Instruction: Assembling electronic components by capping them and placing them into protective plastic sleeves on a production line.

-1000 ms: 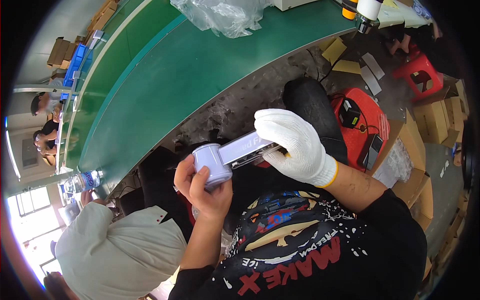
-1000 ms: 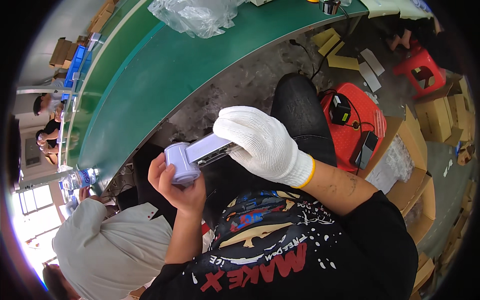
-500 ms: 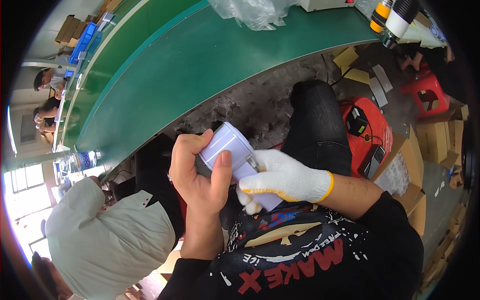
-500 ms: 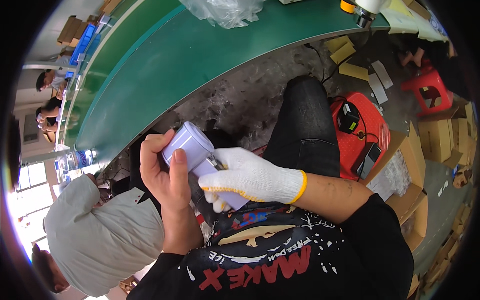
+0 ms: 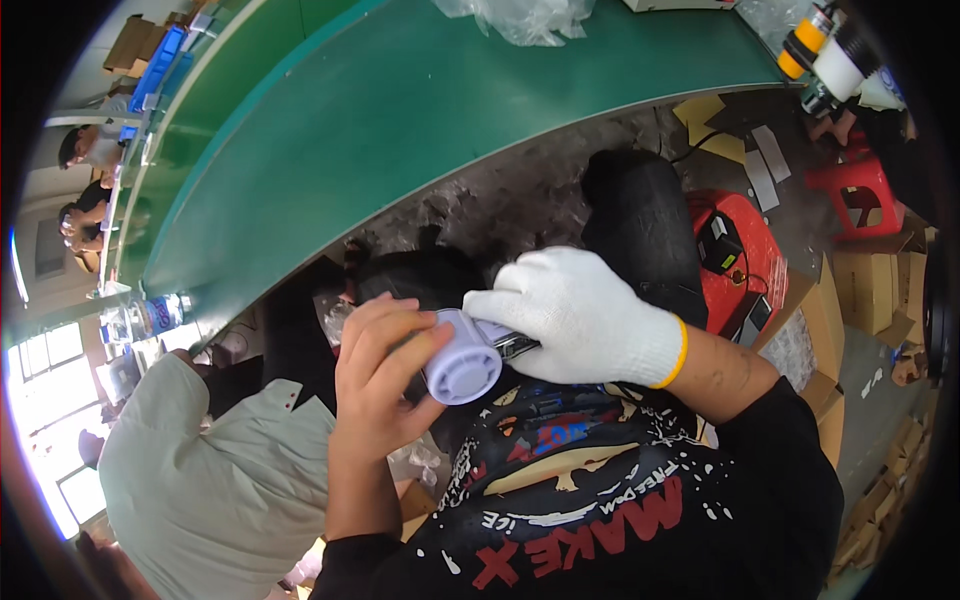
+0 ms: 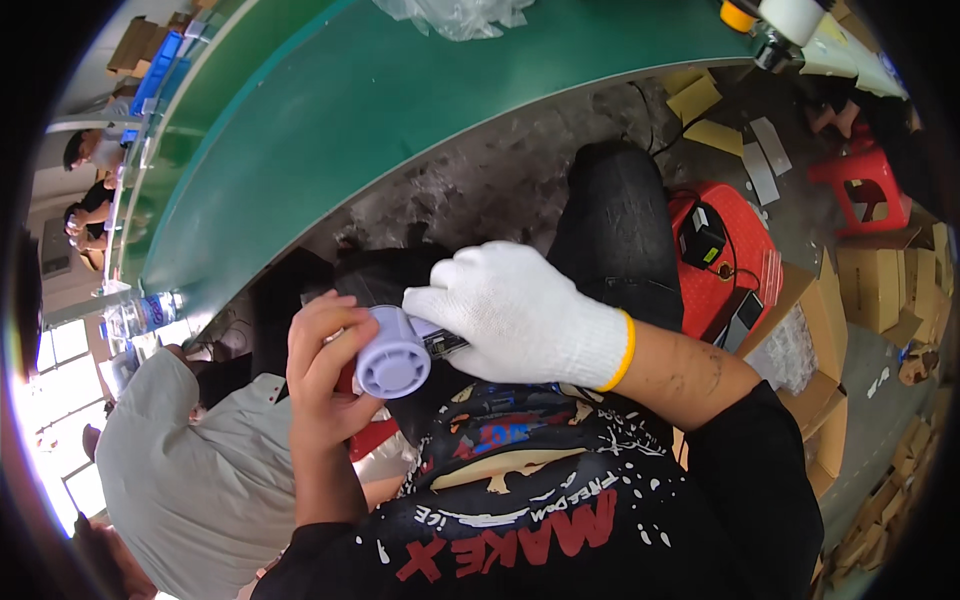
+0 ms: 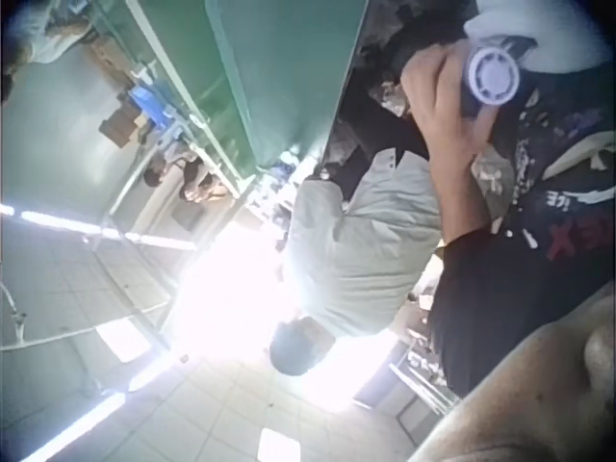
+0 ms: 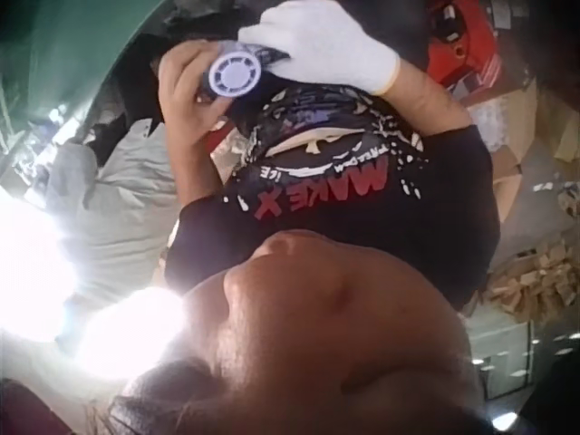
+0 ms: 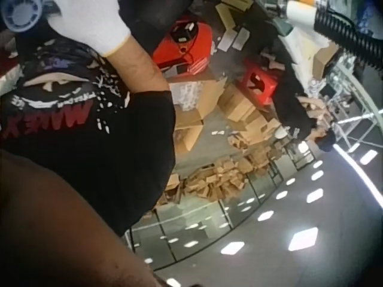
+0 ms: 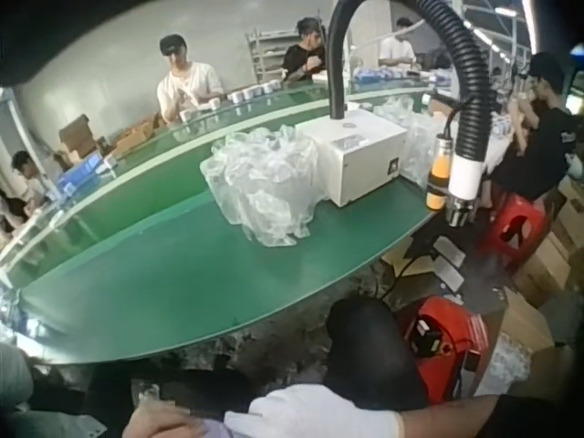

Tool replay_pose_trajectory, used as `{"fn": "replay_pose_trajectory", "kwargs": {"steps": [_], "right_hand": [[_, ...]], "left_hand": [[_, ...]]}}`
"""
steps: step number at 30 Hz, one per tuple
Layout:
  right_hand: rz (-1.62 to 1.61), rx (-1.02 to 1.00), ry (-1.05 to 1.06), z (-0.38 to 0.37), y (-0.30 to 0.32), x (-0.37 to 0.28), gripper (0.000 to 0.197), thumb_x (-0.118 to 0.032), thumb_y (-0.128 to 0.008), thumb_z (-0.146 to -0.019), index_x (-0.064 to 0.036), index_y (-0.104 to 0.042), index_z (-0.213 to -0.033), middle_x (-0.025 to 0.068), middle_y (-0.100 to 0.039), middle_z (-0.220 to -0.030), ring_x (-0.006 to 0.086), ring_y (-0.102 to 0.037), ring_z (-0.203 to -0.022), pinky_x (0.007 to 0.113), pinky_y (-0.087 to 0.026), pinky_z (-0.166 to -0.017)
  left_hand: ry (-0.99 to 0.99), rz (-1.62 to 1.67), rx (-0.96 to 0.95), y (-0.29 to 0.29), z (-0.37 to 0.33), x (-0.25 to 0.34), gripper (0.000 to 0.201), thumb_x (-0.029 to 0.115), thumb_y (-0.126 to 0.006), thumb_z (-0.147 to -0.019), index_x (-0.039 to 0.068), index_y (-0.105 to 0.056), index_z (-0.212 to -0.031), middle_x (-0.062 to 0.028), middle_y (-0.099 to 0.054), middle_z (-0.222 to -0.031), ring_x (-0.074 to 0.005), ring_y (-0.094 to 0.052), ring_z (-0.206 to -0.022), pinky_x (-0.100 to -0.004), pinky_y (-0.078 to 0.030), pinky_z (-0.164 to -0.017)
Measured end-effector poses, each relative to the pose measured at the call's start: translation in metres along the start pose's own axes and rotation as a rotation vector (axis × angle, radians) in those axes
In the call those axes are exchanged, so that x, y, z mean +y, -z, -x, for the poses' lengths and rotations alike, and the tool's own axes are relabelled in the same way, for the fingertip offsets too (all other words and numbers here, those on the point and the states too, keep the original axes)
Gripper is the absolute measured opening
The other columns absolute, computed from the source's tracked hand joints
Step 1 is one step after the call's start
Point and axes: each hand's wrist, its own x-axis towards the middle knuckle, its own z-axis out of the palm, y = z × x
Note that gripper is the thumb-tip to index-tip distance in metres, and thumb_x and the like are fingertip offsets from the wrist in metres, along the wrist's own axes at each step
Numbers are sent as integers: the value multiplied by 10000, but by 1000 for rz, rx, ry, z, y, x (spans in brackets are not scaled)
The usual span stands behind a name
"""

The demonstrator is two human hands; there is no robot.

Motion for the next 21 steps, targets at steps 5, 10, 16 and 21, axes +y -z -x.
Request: {"fn": "replay_pose_trajectory", "kwargs": {"steps": [5,10,16,21], "right_hand": [[33,-74,-63,-1,8,17,263,-197,-780,-689,-111,-651,-902,57,-648,-741,292,-682,-767,423,-540,-729],[42,-169,-7,-7,11,18,337,-219,-819,-640,-114,-643,-908,50,-625,-785,293,-654,-804,422,-512,-715],[-263,-144,-100,-17,29,-9,374,-366,-808,-806,-61,-652,-955,87,-704,-846,253,-698,-793,374,-545,-743],[-1489,479,-410,-9,3,10,502,-447,-780,-886,-61,-648,-1179,85,-691,-940,190,-684,-862,338,-537,-782]], "left_hand": [[-153,-153,142,-14,8,-8,413,85,-830,-641,93,-733,-1042,-83,-735,-1137,-391,-659,-1158,-543,-501,-1015],[-70,-38,153,-17,7,0,392,71,-816,-665,96,-732,-1047,-85,-763,-1072,-407,-674,-1152,-537,-500,-1013],[-45,310,77,24,-28,-3,362,160,-854,-745,36,-721,-1058,-154,-761,-1048,-400,-679,-1148,-520,-522,-977],[157,668,552,55,-67,-83,590,359,-789,-932,-86,-607,-1274,-183,-690,-1238,-288,-667,-1136,-428,-529,-967]]}}
